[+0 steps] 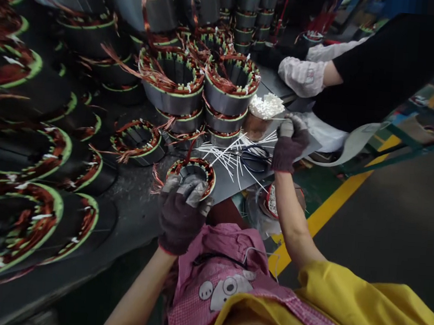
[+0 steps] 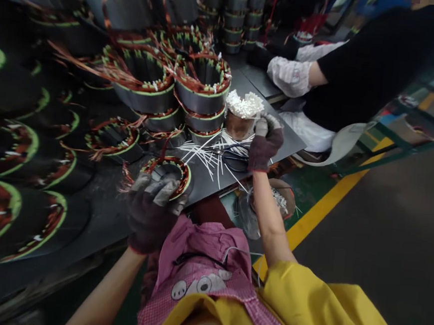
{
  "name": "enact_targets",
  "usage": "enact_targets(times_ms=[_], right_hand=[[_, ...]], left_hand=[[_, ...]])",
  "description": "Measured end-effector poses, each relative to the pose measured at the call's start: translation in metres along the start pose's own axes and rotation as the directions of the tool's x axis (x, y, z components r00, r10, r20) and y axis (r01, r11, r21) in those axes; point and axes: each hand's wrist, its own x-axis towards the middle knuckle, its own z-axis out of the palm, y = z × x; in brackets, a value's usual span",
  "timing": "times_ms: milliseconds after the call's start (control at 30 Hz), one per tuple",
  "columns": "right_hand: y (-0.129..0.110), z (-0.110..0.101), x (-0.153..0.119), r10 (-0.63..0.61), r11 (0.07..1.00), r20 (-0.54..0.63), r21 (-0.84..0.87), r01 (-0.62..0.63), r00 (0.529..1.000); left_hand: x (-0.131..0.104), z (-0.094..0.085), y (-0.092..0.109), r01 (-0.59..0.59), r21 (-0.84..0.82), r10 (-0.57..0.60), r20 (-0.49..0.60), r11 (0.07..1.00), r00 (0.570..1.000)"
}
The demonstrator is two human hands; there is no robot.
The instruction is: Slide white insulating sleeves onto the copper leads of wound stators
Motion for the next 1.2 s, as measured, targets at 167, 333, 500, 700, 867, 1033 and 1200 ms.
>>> enact_targets(times_ms=[167, 333, 500, 700, 867, 1033, 1200], right_hand=[[-0.093, -0.054, -0.06, -0.223, 0.948, 0.552, 0.316, 0.046, 0.804], [-0.125, -0.098, -0.091, -0.262, 0.811, 0.934, 0.349, -0.469, 0.243], [-0.108, -0.121, -0.111, -0.221, 0.705, 0.97, 0.23, -0.67, 0.101], [-0.122, -0.101, -0.119, -0.15, 0.622, 0.979, 0.2, -0.757, 0.135], [-0.137, -0.051, -0.137, 0.063, 0.671, 0.943, 0.204, -0.713, 0.328], [-0.134, -0.048, -0.14, 0.062, 0.81, 0.948, 0.134, -0.57, 0.311], [-0.129, -0.049, -0.133, 0.049, 0.851, 0.911, 0.176, -0.494, 0.409]], left_hand=[[0.005, -0.003, -0.01, 0.05, -0.065, -0.05, 0.002, 0.997, 0.999], [0.004, -0.006, -0.023, 0.11, -0.101, -0.111, -0.01, 0.989, 0.994], [0.0, -0.009, -0.024, 0.112, -0.101, -0.112, 0.005, 0.989, 0.994], [0.002, -0.009, -0.023, 0.14, -0.113, -0.139, 0.018, 0.984, 0.99], [0.001, -0.011, -0.023, 0.136, -0.015, -0.136, 0.05, 0.991, 0.99], [-0.001, -0.01, -0.015, 0.16, -0.059, -0.158, 0.037, 0.985, 0.987], [0.005, -0.005, -0.007, 0.33, -0.141, -0.338, -0.037, 0.933, 0.941]])
